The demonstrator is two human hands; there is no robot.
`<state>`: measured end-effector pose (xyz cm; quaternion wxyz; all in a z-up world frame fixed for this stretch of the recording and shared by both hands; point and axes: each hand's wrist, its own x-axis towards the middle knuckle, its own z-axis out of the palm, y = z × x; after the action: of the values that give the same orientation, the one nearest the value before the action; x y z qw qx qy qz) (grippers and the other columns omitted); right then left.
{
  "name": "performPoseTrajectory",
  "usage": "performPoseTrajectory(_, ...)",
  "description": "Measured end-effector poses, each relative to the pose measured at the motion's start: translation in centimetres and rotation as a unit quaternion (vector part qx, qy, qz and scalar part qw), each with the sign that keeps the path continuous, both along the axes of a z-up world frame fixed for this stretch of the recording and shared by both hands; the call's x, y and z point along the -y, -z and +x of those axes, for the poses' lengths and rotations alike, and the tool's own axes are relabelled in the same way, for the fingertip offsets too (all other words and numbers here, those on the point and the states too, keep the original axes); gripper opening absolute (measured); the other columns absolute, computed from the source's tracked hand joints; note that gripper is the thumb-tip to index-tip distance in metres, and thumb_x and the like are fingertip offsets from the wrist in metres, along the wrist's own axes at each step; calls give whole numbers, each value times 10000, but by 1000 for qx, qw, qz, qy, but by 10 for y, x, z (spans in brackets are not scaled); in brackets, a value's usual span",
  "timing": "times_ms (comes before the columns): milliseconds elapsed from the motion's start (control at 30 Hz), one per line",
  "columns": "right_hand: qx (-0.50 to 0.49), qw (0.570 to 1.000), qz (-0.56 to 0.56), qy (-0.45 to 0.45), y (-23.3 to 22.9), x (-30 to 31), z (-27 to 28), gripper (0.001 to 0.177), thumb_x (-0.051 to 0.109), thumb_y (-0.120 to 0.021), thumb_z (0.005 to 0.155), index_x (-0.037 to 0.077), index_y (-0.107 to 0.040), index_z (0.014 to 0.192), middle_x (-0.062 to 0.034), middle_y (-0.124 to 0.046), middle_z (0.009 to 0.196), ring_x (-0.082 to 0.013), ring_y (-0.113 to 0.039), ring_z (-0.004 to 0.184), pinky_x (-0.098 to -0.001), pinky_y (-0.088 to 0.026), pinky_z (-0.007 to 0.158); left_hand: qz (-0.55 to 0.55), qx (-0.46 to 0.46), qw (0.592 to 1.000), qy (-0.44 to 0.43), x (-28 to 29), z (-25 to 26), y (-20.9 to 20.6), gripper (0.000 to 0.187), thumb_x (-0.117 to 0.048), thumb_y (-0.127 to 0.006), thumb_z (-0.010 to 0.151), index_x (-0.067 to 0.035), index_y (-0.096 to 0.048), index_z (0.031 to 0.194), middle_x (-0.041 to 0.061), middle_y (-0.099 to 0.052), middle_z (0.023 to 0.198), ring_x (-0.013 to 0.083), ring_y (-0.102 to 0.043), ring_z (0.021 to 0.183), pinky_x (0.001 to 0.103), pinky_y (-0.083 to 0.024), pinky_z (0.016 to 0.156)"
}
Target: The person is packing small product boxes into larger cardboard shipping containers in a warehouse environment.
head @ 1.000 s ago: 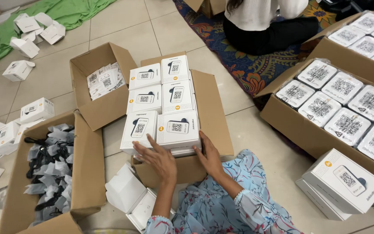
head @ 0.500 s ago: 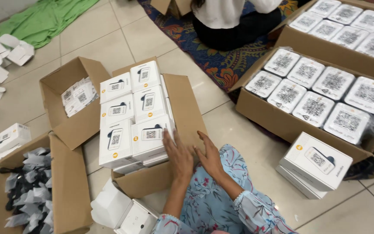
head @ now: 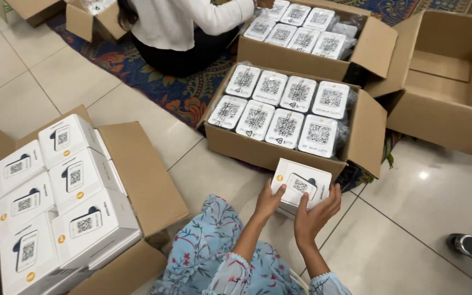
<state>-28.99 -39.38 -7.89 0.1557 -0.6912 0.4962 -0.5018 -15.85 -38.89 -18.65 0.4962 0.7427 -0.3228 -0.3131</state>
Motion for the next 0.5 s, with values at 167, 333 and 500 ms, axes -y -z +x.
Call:
performPoseTrajectory(167, 131, 968, 208, 45, 39, -7, 1, 558, 256, -605, 1012, -12, -450, 1477, -213, -547, 1431, -334, -534, 1287, -427, -391, 1089, 26, -182, 983, -21, -24, -1, -31, 597, -443, -691, 910, -50, -593, 1350, 124, -726, 1242, 239, -671, 1165, 352, -500, 982)
performPoseTrajectory(333, 246, 909, 336, -22, 34, -36, 42, 571, 305, -600, 991, 27, -474, 1474, -137, -618, 1345, -227, -604, 1156, -355, -450, 1004, -26, -128, 988, -78, -66, 51, -43, 641, -442, -739, 868, -93, -575, 1380, 120, -707, 1266, 227, -663, 1166, 347, -504, 981)
performPoseTrajectory(500, 305, 865, 346, -199, -6, -85, 118, 526, 278, -607, 1018, 28, -499, 1468, -115, -591, 1405, -210, -544, 1267, -339, -410, 1075, -34, 106, 975, -190, -144, 122, -119, 643, -458, -740, 886, -100, -573, 1394, 195, -663, 1317, 319, -637, 1208, 390, -498, 987)
